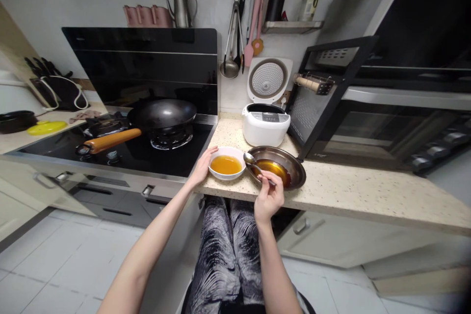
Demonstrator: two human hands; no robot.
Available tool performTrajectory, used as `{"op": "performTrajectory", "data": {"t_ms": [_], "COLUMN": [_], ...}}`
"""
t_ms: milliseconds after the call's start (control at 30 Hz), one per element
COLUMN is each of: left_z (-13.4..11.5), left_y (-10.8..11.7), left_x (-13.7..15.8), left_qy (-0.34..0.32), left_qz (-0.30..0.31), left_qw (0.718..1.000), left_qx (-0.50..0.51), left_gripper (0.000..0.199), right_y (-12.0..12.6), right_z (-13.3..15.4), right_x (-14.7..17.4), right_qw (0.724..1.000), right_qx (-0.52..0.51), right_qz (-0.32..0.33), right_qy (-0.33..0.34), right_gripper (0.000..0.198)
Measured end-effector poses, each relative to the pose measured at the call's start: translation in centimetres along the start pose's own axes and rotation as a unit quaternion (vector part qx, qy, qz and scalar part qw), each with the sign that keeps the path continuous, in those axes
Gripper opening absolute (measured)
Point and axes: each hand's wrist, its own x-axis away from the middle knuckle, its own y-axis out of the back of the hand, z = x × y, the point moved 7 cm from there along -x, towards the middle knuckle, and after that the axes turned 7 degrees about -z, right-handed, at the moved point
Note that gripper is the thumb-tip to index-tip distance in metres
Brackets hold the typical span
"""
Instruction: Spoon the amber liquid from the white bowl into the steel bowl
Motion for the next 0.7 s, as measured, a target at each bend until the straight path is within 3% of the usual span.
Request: {"op": "performTrajectory", "data": {"t_ms": [333, 567, 700], "left_z": [0.0, 0.0, -0.1], "left_y": [0.0, 0.0, 0.0], "left_x": [-0.1, 0.0, 0.0], "left_qy": [0.000, 0.001, -0.002], "left_qz": [-0.002, -0.004, -0.003], "left_qw": [1.000, 1.000, 1.000], "left_qx": [0.007, 0.011, 0.014], "left_gripper": [0.052, 0.052, 0.051], "right_y": [1.3, 0.5, 0.1], "right_z": [0.0, 0.8, 0.7], "right_x": [-1.6, -1.2, -0.6], "right_qw": [0.995, 0.972, 0.959], "right_qx": [0.052, 0.089, 0.086], "right_qz": [0.005, 0.087, 0.137], "right_qy": [0.085, 0.199, 0.232], "right_gripper": [0.010, 0.020, 0.030]}}
